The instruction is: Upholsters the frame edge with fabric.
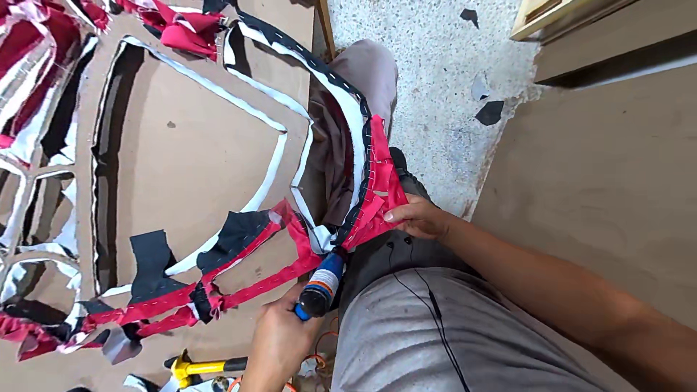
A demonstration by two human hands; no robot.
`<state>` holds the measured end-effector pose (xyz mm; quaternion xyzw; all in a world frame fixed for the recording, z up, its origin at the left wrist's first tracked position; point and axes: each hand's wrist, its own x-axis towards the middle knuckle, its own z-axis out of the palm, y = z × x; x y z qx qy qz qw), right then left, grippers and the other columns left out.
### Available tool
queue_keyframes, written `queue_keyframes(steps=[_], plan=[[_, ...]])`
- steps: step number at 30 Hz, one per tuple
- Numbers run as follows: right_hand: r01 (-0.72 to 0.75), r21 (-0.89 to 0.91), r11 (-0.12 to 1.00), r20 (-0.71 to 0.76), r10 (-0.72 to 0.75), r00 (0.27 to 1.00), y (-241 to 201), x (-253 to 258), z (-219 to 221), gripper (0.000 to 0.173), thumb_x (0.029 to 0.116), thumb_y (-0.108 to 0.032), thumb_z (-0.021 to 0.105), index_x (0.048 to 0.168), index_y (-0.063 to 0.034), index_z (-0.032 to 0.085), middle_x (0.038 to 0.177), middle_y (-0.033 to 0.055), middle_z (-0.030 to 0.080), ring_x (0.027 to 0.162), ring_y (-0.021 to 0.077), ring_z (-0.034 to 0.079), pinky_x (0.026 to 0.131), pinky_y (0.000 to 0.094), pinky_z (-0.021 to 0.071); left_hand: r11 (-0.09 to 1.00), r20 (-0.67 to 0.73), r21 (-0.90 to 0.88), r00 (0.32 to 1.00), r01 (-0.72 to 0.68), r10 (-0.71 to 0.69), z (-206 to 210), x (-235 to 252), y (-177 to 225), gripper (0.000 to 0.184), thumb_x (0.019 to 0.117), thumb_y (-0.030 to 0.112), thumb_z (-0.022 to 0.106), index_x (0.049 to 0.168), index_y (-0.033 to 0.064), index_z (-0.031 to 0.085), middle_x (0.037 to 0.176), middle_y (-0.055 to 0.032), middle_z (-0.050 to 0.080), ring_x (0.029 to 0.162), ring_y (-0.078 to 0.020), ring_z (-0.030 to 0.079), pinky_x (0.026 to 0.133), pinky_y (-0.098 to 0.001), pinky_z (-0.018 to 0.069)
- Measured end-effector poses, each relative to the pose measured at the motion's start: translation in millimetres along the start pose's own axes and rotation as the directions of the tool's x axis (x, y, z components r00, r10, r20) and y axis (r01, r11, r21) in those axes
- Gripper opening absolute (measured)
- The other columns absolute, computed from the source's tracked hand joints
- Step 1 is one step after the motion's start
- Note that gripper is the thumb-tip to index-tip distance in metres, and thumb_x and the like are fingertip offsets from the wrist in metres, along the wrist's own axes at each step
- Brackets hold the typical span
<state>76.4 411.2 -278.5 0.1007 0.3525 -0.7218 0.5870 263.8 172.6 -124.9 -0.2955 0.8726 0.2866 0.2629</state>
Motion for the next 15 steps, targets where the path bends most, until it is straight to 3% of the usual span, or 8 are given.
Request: queue_keyframes(steps=[4, 15], plan=[[0.019, 0.037, 0.999, 0.047, -0.021, 0.999, 3, 2, -5, 0.042, 0.0889, -0.005, 0.062, 0.131, -0.0060, 0.057, 0.113, 0.0076, 0.071, 0.102, 0.0157, 0.070, 0.092, 0.0377, 0.0588, 0.999, -0.031, 0.041, 0.999, 0.010, -0.009, 2, -4, 3, 0.031, 0.0758, 0.044, 0.069, 0.089, 0.0172, 0.076, 0.070, 0.0050, 0.070, 0.063, -0.0050, 0.068, 0.057, -0.0350, 0.0570], [-0.016, 0.072, 0.997, 0.052, 0.012, 0.999, 2, 4, -7, 0.035, 0.0869, -0.003, 0.062, 0.122, -0.0073, 0.061, 0.108, 0.0062, 0.072, 0.099, 0.0150, 0.070, 0.091, 0.0371, 0.0592, 0.993, -0.054, 0.039, 0.993, 0.110, -0.107, 11, -8, 22, 0.031, 0.0731, 0.040, 0.071, 0.092, 0.0148, 0.075, 0.071, 0.0026, 0.070, 0.064, -0.0090, 0.069, 0.058, -0.0389, 0.0572]])
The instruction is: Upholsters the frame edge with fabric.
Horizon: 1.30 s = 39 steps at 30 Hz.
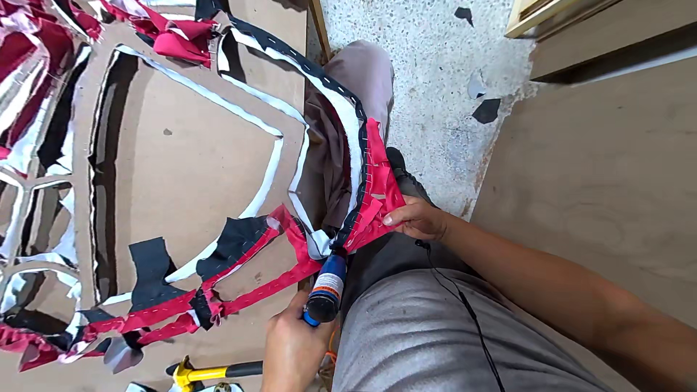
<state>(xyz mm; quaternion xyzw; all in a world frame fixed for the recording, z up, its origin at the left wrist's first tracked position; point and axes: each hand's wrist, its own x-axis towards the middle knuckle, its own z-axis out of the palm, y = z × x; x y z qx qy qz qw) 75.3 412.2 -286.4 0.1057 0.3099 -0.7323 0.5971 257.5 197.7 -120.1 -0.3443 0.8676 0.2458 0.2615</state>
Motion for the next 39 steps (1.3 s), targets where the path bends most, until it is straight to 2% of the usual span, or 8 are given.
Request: queue_keyframes(steps=[16, 19, 21, 23, 25, 28, 32, 39], plan=[[-0.004, -0.006, 1.000, 0.061, 0.004, 0.998, -2, 2, -3, 0.031, 0.0903, -0.001, 0.059, 0.121, -0.0067, 0.060, 0.108, 0.0057, 0.072, 0.100, 0.0136, 0.070, 0.093, 0.0366, 0.0581, 0.997, -0.050, 0.015, 0.995, -0.080, 0.081, 4, 10, 10, 0.033, 0.0720, 0.043, 0.070, 0.090, 0.0160, 0.076, 0.069, 0.0049, 0.070, 0.063, -0.0053, 0.068, 0.056, -0.0344, 0.0568], [-0.025, -0.189, 0.982, 0.006, 0.026, 1.000, -11, -1, 1, 0.030, 0.0920, -0.005, 0.063, 0.122, -0.0040, 0.060, 0.107, 0.0064, 0.072, 0.098, 0.0138, 0.070, 0.091, 0.0364, 0.0588, 0.995, -0.019, -0.097, 0.999, 0.036, -0.038, -10, -3, -5, 0.038, 0.0752, 0.037, 0.074, 0.101, 0.0084, 0.075, 0.079, -0.0019, 0.073, 0.072, -0.0120, 0.072, 0.067, -0.0431, 0.0602], [-0.025, -0.559, 0.829, -0.174, -0.087, 0.981, -25, -8, 12, 0.038, 0.0906, -0.013, 0.075, 0.126, -0.0055, 0.062, 0.108, 0.0068, 0.073, 0.098, 0.0143, 0.071, 0.091, 0.0386, 0.0603, 0.967, -0.010, -0.211, 0.988, 0.146, -0.152, -22, -20, -20, 0.040, 0.0798, 0.033, 0.075, 0.103, 0.0014, 0.072, 0.083, -0.0082, 0.073, 0.075, -0.0166, 0.072, 0.071, -0.0469, 0.0610], [-0.117, -0.922, 0.369, -0.279, -0.423, 0.862, -32, -16, 29, 0.073, 0.0828, -0.042, 0.083, 0.145, -0.0174, 0.054, 0.125, 0.0015, 0.070, 0.114, 0.0139, 0.067, 0.099, 0.0459, 0.0567, 0.950, -0.022, -0.227, 0.975, 0.213, -0.223, -28, -38, -39, 0.036, 0.0808, 0.033, 0.075, 0.098, 0.0011, 0.072, 0.080, -0.0092, 0.072, 0.071, -0.0182, 0.071, 0.069, -0.0481, 0.0601], [-0.048, -0.995, -0.086, 0.018, -0.631, 0.775, -33, -20, 55, 0.083, 0.0835, -0.046, 0.080, 0.151, -0.0086, 0.049, 0.147, 0.0088, 0.056, 0.139, 0.0240, 0.051, 0.119, 0.0517, 0.0385, 0.951, -0.027, -0.206, 0.970, 0.231, -0.242, -24, -55, -58, 0.035, 0.0811, 0.033, 0.075, 0.095, 0.0006, 0.073, 0.078, -0.0113, 0.072, 0.071, -0.0219, 0.071, 0.069, -0.0515, 0.0584], [0.177, -0.869, -0.461, 0.331, -0.278, 0.902, -9, 1, 96, 0.085, 0.0798, -0.053, 0.083, 0.148, -0.0097, 0.054, 0.147, 0.0123, 0.057, 0.144, 0.0297, 0.046, 0.126, 0.0608, 0.0151, 0.939, -0.010, -0.230, 0.964, 0.257, -0.266, -3, -70, -71, 0.034, 0.0796, 0.031, 0.076, 0.095, 0.0015, 0.074, 0.081, -0.0128, 0.073, 0.075, -0.0253, 0.072, 0.073, -0.0554, 0.0574], [0.347, -0.699, -0.625, 0.362, 0.109, 0.926, 20, 50, 96, 0.057, 0.0898, -0.057, 0.070, 0.110, -0.0046, 0.069, 0.098, 0.0115, 0.072, 0.100, 0.0307, 0.068, 0.105, 0.0553, 0.0446, 0.912, -0.034, -0.333, 0.964, 0.239, -0.265, 31, -75, -63, 0.033, 0.0779, 0.029, 0.077, 0.101, 0.0043, 0.075, 0.083, -0.0107, 0.074, 0.078, -0.0240, 0.073, 0.075, -0.0544, 0.0584], [0.434, -0.722, -0.538, 0.246, 0.387, 0.889, -8, 66, 106, 0.057, 0.1067, -0.055, 0.042, 0.099, -0.0057, 0.071, 0.091, 0.0122, 0.072, 0.095, 0.0308, 0.070, 0.087, 0.0554, 0.0517, 0.915, -0.232, -0.404, 0.966, 0.010, -0.113, 73, -62, -57, 0.030, 0.0766, 0.035, 0.074, 0.098, 0.0139, 0.077, 0.081, 0.0010, 0.075, 0.076, -0.0095, 0.073, 0.071, -0.0408, 0.0614]])
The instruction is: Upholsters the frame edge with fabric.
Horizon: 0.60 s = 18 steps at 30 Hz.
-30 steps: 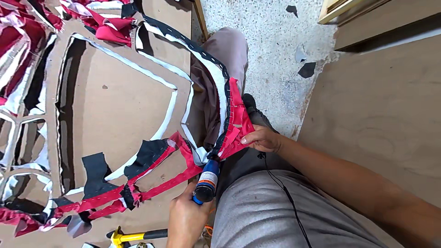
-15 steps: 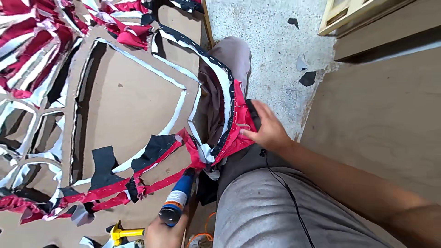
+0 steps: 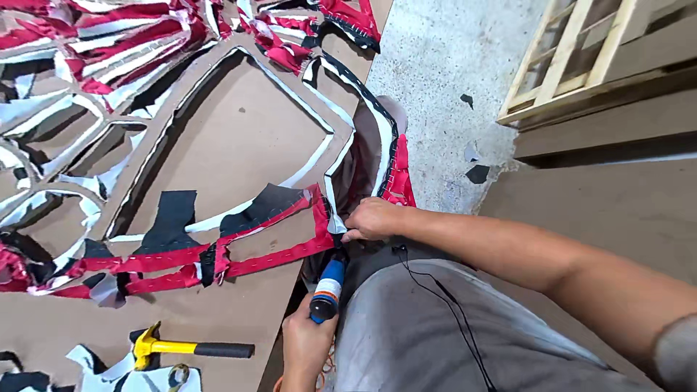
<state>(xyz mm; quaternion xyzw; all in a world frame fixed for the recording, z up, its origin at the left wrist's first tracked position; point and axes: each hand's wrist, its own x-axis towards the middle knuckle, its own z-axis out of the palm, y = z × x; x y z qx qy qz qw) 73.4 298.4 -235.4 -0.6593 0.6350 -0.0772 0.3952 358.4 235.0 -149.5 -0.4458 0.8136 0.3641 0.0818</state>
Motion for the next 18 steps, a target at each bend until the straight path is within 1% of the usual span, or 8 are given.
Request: queue_keyframes(steps=[2, 4, 6, 10, 14, 15, 17, 18], plan=[[0.026, -0.009, 1.000, 0.005, -0.026, 1.000, 3, 2, -2, 0.055, 0.1085, -0.050, 0.040, 0.093, -0.0062, 0.068, 0.085, 0.0115, 0.069, 0.089, 0.0306, 0.069, 0.080, 0.0549, 0.0528, 1.000, -0.026, 0.005, 0.999, -0.029, 0.029, 7, 4, 4, 0.031, 0.0775, 0.036, 0.073, 0.100, 0.0142, 0.077, 0.082, 0.0013, 0.075, 0.077, -0.0091, 0.073, 0.071, -0.0401, 0.0617], [0.042, -0.019, 0.999, 0.003, -0.042, 0.999, 3, 2, -2, 0.054, 0.1094, -0.048, 0.038, 0.094, -0.0062, 0.068, 0.085, 0.0113, 0.069, 0.089, 0.0298, 0.069, 0.081, 0.0533, 0.0526, 0.999, -0.040, 0.025, 0.999, -0.026, 0.027, 13, 7, 9, 0.034, 0.0787, 0.035, 0.074, 0.104, 0.0127, 0.077, 0.084, -0.0009, 0.076, 0.079, -0.0124, 0.074, 0.073, -0.0430, 0.0616], [0.060, -0.020, 0.998, -0.029, -0.060, 0.998, 5, 1, 2, 0.052, 0.1099, -0.046, 0.038, 0.093, -0.0058, 0.067, 0.085, 0.0112, 0.069, 0.089, 0.0294, 0.069, 0.082, 0.0523, 0.0526, 0.999, -0.064, 0.039, 0.997, -0.028, 0.030, 19, 9, 13, 0.034, 0.0788, 0.035, 0.072, 0.103, 0.0123, 0.077, 0.082, -0.0016, 0.076, 0.076, -0.0133, 0.074, 0.070, -0.0432, 0.0608], [0.080, -0.036, 0.996, -0.056, -0.082, 0.995, 6, 1, 4, 0.051, 0.1103, -0.044, 0.037, 0.093, -0.0061, 0.067, 0.084, 0.0113, 0.069, 0.088, 0.0301, 0.070, 0.080, 0.0531, 0.0534, 0.999, -0.094, 0.041, 0.995, -0.024, 0.028, 24, 10, 20, 0.031, 0.0801, 0.034, 0.072, 0.101, 0.0122, 0.077, 0.080, -0.0016, 0.075, 0.074, -0.0134, 0.073, 0.068, -0.0432, 0.0603], [0.069, -0.037, 0.997, -0.026, -0.070, 0.997, 5, 1, 1, 0.051, 0.1108, -0.042, 0.036, 0.094, -0.0064, 0.067, 0.084, 0.0116, 0.069, 0.088, 0.0307, 0.070, 0.080, 0.0531, 0.0529, 0.998, -0.106, 0.063, 0.994, 0.031, -0.024, 25, 9, 28, 0.025, 0.0800, 0.031, 0.074, 0.096, 0.0119, 0.076, 0.077, -0.0021, 0.073, 0.072, -0.0150, 0.072, 0.066, -0.0451, 0.0586], [0.062, -0.031, 0.998, -0.027, -0.063, 0.998, 4, 0, 0, 0.051, 0.1109, -0.042, 0.035, 0.094, -0.0066, 0.067, 0.084, 0.0115, 0.069, 0.088, 0.0305, 0.070, 0.080, 0.0531, 0.0530, 0.998, -0.124, 0.038, 0.991, 0.054, -0.049, 24, 5, 27, 0.026, 0.0794, 0.031, 0.075, 0.096, 0.0108, 0.076, 0.077, -0.0024, 0.074, 0.072, -0.0145, 0.072, 0.067, -0.0445, 0.0589], [0.023, 0.003, 1.000, -0.067, -0.022, 0.998, -1, 0, 0, 0.052, 0.1105, -0.045, 0.035, 0.097, -0.0071, 0.068, 0.086, 0.0109, 0.070, 0.090, 0.0295, 0.070, 0.082, 0.0526, 0.0532, 0.990, -0.169, -0.091, 0.978, 0.107, -0.121, 21, -5, 17, 0.030, 0.0791, 0.031, 0.077, 0.096, 0.0068, 0.076, 0.079, -0.0027, 0.074, 0.073, -0.0122, 0.073, 0.069, -0.0412, 0.0609], [-0.017, 0.034, 0.999, -0.112, 0.021, 0.993, -5, -1, 1, 0.054, 0.1094, -0.049, 0.036, 0.100, -0.0071, 0.068, 0.089, 0.0109, 0.070, 0.091, 0.0290, 0.070, 0.084, 0.0524, 0.0534, 0.975, -0.178, -0.169, 0.969, 0.141, -0.171, 20, -11, 10, 0.029, 0.0797, 0.032, 0.077, 0.094, 0.0068, 0.075, 0.076, -0.0011, 0.073, 0.069, -0.0100, 0.071, 0.067, -0.0382, 0.0613]])
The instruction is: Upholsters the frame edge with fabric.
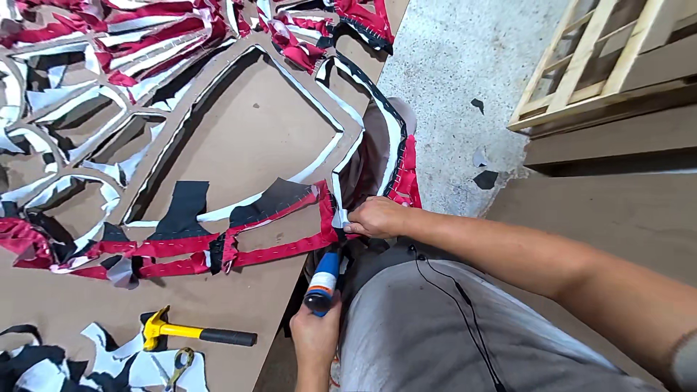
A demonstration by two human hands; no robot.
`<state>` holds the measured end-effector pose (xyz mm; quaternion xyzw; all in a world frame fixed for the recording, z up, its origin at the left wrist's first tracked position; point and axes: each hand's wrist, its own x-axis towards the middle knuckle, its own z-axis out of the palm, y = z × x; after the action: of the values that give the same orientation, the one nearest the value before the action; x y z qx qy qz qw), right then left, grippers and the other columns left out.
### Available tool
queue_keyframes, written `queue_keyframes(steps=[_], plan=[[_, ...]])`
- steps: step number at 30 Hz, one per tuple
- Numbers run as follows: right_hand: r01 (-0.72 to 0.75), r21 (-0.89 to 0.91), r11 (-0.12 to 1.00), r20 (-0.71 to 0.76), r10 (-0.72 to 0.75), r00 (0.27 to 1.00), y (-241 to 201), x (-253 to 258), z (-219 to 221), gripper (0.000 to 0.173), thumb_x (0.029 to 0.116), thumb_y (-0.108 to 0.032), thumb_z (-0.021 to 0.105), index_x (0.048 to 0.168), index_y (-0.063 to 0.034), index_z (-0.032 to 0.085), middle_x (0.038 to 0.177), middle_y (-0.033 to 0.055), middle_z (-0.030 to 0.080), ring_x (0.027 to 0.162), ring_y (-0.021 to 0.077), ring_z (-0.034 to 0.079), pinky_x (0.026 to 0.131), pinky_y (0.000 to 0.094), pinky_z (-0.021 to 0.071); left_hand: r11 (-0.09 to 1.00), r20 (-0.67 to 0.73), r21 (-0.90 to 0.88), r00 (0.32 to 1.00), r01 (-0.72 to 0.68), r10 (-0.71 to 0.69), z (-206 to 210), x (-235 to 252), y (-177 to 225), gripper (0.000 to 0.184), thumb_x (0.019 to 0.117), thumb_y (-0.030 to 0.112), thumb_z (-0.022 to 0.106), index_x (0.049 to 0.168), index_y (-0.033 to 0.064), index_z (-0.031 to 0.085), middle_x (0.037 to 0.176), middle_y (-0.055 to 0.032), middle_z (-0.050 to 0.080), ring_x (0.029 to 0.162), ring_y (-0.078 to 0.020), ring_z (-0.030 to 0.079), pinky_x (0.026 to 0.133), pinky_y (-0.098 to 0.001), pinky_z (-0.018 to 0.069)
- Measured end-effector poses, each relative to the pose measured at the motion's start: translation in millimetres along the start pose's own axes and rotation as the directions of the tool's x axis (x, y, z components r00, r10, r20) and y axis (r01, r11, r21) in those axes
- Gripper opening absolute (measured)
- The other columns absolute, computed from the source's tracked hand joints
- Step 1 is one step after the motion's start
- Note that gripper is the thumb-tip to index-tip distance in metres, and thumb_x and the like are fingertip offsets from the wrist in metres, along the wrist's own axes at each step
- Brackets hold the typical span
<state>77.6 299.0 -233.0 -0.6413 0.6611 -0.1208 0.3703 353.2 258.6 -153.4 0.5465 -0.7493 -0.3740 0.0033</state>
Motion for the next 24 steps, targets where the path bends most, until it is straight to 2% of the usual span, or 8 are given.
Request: queue_keyframes(steps=[3, 4, 6, 9, 11, 15, 21, 24], plan=[[-0.123, 0.047, 0.991, -0.119, 0.128, 0.985, -16, 1, 8, 0.066, 0.0977, -0.071, 0.047, 0.111, -0.0082, 0.064, 0.095, 0.0089, 0.069, 0.093, 0.0263, 0.069, 0.086, 0.0503, 0.0532, 0.985, 0.005, -0.088, 0.989, 0.147, -0.148, -12, -7, -20, 0.026, 0.0807, 0.033, 0.075, 0.091, 0.0089, 0.074, 0.068, 0.0010, 0.069, 0.056, -0.0107, 0.066, 0.056, -0.0379, 0.0593], [-0.143, 0.042, 0.989, -0.121, 0.148, 0.982, -22, 4, 9, 0.067, 0.0943, -0.072, 0.052, 0.113, -0.0087, 0.063, 0.095, 0.0086, 0.069, 0.091, 0.0264, 0.069, 0.084, 0.0504, 0.0538, 0.982, 0.010, -0.081, 0.985, 0.170, -0.170, -15, -8, -27, 0.026, 0.0809, 0.033, 0.075, 0.091, 0.0090, 0.075, 0.068, 0.0006, 0.069, 0.056, -0.0117, 0.066, 0.055, -0.0390, 0.0590], [-0.163, 0.035, 0.986, -0.101, 0.166, 0.981, -27, 9, 10, 0.057, 0.0972, -0.064, 0.056, 0.114, -0.0093, 0.062, 0.094, 0.0096, 0.069, 0.089, 0.0280, 0.069, 0.081, 0.0517, 0.0546, 0.983, 0.013, -0.052, 0.985, 0.175, -0.174, -17, -9, -35, 0.025, 0.0809, 0.032, 0.076, 0.092, 0.0091, 0.075, 0.071, -0.0001, 0.070, 0.060, -0.0118, 0.067, 0.059, -0.0405, 0.0584], [-0.120, 0.063, 0.991, -0.111, 0.127, 0.986, -21, 13, 10, 0.039, 0.1075, -0.043, 0.045, 0.100, -0.0095, 0.065, 0.082, 0.0100, 0.067, 0.081, 0.0297, 0.070, 0.069, 0.0527, 0.0541, 0.992, 0.005, -0.033, 0.992, 0.125, -0.125, -13, -10, -35, 0.025, 0.0795, 0.032, 0.077, 0.091, 0.0100, 0.075, 0.073, 0.0016, 0.071, 0.064, -0.0078, 0.068, 0.062, -0.0368, 0.0587], [-0.081, 0.058, 0.995, -0.109, 0.087, 0.990, -19, 14, 12, 0.036, 0.1095, -0.034, 0.040, 0.097, -0.0091, 0.064, 0.080, 0.0096, 0.066, 0.081, 0.0292, 0.069, 0.069, 0.0512, 0.0538, 0.998, -0.001, -0.021, 0.999, 0.051, -0.051, -8, -8, -31, 0.027, 0.0789, 0.034, 0.077, 0.093, 0.0102, 0.075, 0.075, 0.0021, 0.072, 0.068, -0.0064, 0.069, 0.065, -0.0355, 0.0596], [-0.092, 0.065, 0.994, -0.186, 0.103, 0.977, -22, 13, 21, 0.035, 0.1094, -0.029, 0.040, 0.099, -0.0055, 0.064, 0.083, 0.0129, 0.067, 0.083, 0.0310, 0.070, 0.071, 0.0516, 0.0551, 0.989, -0.009, 0.056, 0.990, -0.141, 0.141, 5, 4, -19, 0.030, 0.0784, 0.033, 0.074, 0.098, 0.0101, 0.076, 0.079, -0.0009, 0.075, 0.073, -0.0099, 0.073, 0.068, -0.0390, 0.0609], [-0.116, 0.079, 0.990, -0.218, 0.131, 0.967, -23, 14, 25, 0.035, 0.1090, -0.029, 0.041, 0.100, -0.0050, 0.065, 0.084, 0.0130, 0.068, 0.083, 0.0309, 0.071, 0.072, 0.0516, 0.0561, 0.969, 0.027, 0.142, 0.980, -0.201, 0.199, 12, 14, -1, 0.034, 0.0798, 0.034, 0.072, 0.103, 0.0087, 0.077, 0.080, -0.0051, 0.075, 0.074, -0.0174, 0.074, 0.068, -0.0451, 0.0599], [-0.115, 0.085, 0.990, -0.229, 0.132, 0.965, -23, 15, 26, 0.034, 0.1084, -0.028, 0.042, 0.099, -0.0051, 0.065, 0.083, 0.0128, 0.068, 0.083, 0.0304, 0.071, 0.071, 0.0509, 0.0562, 0.961, 0.021, 0.169, 0.975, -0.221, 0.221, 10, 10, 1, 0.036, 0.0798, 0.037, 0.071, 0.103, 0.0094, 0.077, 0.078, -0.0041, 0.075, 0.071, -0.0159, 0.073, 0.066, -0.0425, 0.0600]])
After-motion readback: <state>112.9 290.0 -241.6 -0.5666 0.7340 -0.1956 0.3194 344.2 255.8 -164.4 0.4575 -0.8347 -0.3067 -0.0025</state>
